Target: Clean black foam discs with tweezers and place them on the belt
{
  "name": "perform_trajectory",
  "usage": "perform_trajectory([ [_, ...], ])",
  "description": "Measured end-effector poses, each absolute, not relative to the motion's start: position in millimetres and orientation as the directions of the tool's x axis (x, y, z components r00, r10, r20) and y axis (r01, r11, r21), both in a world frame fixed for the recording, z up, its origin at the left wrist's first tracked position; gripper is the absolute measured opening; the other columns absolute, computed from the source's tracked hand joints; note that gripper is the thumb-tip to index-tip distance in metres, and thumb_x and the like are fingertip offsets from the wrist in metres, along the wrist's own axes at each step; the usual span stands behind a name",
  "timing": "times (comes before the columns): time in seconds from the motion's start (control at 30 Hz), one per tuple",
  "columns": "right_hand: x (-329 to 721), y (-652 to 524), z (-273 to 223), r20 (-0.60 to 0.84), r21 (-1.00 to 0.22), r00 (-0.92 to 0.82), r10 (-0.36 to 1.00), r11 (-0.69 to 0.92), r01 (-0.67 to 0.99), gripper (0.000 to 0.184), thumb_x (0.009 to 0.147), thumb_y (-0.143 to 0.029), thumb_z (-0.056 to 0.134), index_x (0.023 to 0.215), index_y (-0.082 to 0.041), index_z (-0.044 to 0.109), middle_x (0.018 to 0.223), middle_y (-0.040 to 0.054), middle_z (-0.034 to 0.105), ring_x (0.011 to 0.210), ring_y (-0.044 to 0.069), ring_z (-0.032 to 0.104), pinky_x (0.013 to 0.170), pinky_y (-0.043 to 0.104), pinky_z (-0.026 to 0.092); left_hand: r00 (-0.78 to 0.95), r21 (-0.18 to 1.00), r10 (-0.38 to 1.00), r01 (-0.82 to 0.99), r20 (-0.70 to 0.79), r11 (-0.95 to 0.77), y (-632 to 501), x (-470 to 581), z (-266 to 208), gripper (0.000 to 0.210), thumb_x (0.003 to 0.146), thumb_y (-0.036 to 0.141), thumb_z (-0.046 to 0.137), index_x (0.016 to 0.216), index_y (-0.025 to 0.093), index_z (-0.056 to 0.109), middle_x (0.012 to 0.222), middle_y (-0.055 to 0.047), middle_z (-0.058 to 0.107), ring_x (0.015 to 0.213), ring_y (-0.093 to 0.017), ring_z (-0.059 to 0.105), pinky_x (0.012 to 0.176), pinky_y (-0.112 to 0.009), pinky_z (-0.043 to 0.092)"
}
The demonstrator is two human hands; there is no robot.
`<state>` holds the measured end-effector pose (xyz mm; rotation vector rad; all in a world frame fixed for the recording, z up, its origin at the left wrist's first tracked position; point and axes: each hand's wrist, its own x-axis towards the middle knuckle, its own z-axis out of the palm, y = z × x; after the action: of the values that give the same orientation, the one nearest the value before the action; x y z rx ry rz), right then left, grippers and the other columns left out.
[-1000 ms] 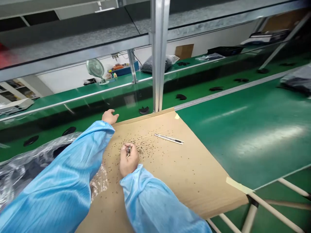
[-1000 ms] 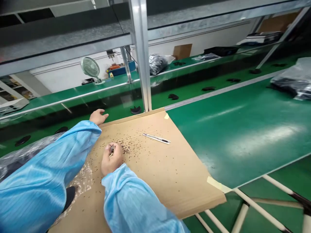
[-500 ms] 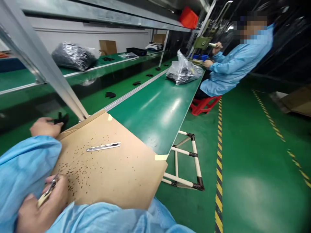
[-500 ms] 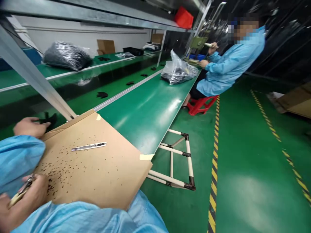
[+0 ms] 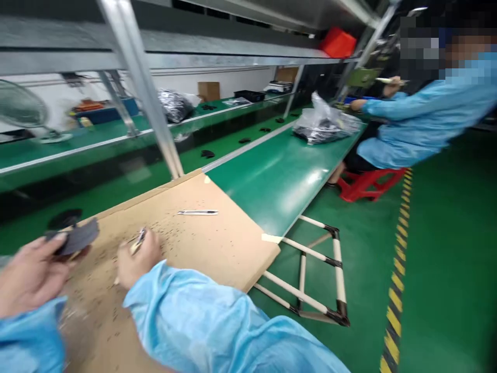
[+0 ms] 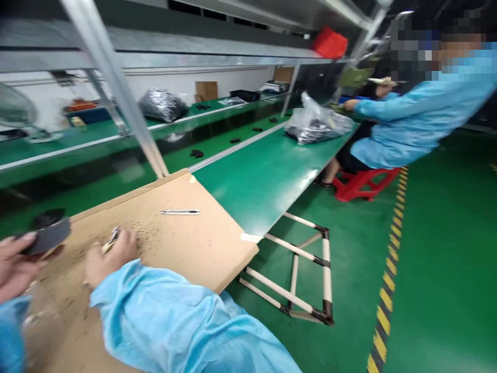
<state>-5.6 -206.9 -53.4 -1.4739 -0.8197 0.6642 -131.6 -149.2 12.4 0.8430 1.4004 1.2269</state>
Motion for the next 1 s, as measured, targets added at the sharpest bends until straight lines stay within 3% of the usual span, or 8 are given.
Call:
perform_trajectory([
  [0.07, 0, -209, -57, 0.127, -0.988, 0.542, 0.831, 0.059, 0.141, 0.039, 0.069, -0.028, 0.064, 0.105, -0.019, 0.055, 0.104, 0.0143, 0.057, 0.102, 0.032, 0.055, 0.091, 0.050, 0.044, -0.169, 0.962, 0.962, -0.202, -0.216, 0.181, -186, -139, 0, 0.020, 0.058, 0.024, 0.074, 0.076, 0.024, 0.066, 0.091, 0.003, 0.072, 0.101, -0.024, 0.062, 0.056, -0.023, 0.056],
  [0.2, 2, -208, -62, 0.239, -0.971, 0.441, 0.865, 0.210, 0.114, 0.024, 0.082, -0.029, 0.049, 0.102, -0.017, 0.054, 0.101, 0.0119, 0.060, 0.095, 0.023, 0.058, 0.089, 0.040, 0.046, -0.251, 0.912, 0.963, -0.410, -0.100, -0.012, -226, -141, -27, 0.030, 0.063, 0.026, 0.077, 0.090, 0.025, 0.064, 0.099, 0.000, 0.069, 0.104, -0.020, 0.061, 0.078, -0.029, 0.056],
  [0.23, 2, -209, -62, 0.306, -0.952, 0.415, 0.857, 0.278, 0.129, 0.024, 0.085, -0.030, 0.046, 0.104, -0.017, 0.054, 0.105, 0.0128, 0.060, 0.097, 0.022, 0.058, 0.091, 0.039, 0.045, -0.283, 0.888, 0.957, -0.454, -0.066, -0.073, -228, -142, -33, 0.032, 0.064, 0.028, 0.077, 0.093, 0.024, 0.064, 0.097, 0.000, 0.068, 0.099, -0.019, 0.063, 0.076, -0.028, 0.056],
  [0.3, 3, -211, -61, 0.449, -0.892, 0.294, 0.844, 0.405, 0.200, 0.030, 0.088, -0.031, 0.044, 0.112, -0.015, 0.052, 0.108, 0.0138, 0.060, 0.103, 0.022, 0.056, 0.096, 0.039, 0.042, -0.296, 0.832, 0.945, -0.553, -0.136, -0.053, -227, -145, -41, 0.033, 0.063, 0.028, 0.079, 0.090, 0.020, 0.063, 0.083, 0.000, 0.067, 0.076, -0.015, 0.065, 0.062, -0.023, 0.054],
  [0.4, 5, -216, -56, 0.537, -0.819, 0.117, 0.836, 0.482, 0.312, 0.029, 0.090, -0.032, 0.042, 0.111, -0.016, 0.054, 0.105, 0.0134, 0.061, 0.100, 0.023, 0.057, 0.093, 0.038, 0.044, -0.303, 0.770, 0.925, -0.638, -0.228, -0.019, -222, -152, -45, 0.028, 0.067, 0.028, 0.077, 0.087, 0.016, 0.060, 0.066, 0.002, 0.061, 0.050, -0.008, 0.055, 0.044, -0.019, 0.045],
  [0.5, 6, -220, -52, 0.563, -0.716, -0.089, 0.822, 0.538, 0.445, 0.025, 0.085, -0.028, 0.048, 0.104, -0.016, 0.058, 0.094, 0.0106, 0.062, 0.087, 0.022, 0.059, 0.082, 0.036, 0.047, -0.244, 0.738, 0.930, -0.673, -0.274, 0.041, -220, -153, -44, 0.025, 0.073, 0.028, 0.073, 0.086, 0.014, 0.056, 0.064, 0.002, 0.058, 0.044, -0.008, 0.052, 0.038, -0.018, 0.039],
  [0.67, 3, -222, -54, 0.564, -0.485, -0.295, 0.771, 0.599, 0.637, 0.019, 0.081, -0.022, 0.053, 0.097, -0.019, 0.062, 0.088, 0.0072, 0.065, 0.084, 0.023, 0.057, 0.080, 0.035, 0.044, -0.156, 0.703, 0.947, -0.705, -0.282, 0.093, -222, -150, -44, 0.025, 0.076, 0.027, 0.070, 0.088, 0.015, 0.052, 0.066, 0.002, 0.055, 0.042, -0.007, 0.050, 0.037, -0.018, 0.035],
  [1.0, 2, -223, -56, 0.519, -0.390, -0.387, 0.762, 0.614, 0.686, 0.019, 0.088, -0.023, 0.048, 0.098, -0.018, 0.063, 0.088, 0.0065, 0.067, 0.083, 0.020, 0.059, 0.077, 0.029, 0.043, -0.094, 0.691, 0.957, -0.712, -0.273, 0.127, -224, -151, -46, 0.028, 0.074, 0.029, 0.072, 0.084, 0.015, 0.050, 0.067, 0.002, 0.055, 0.042, -0.007, 0.049, 0.037, -0.018, 0.035],
])
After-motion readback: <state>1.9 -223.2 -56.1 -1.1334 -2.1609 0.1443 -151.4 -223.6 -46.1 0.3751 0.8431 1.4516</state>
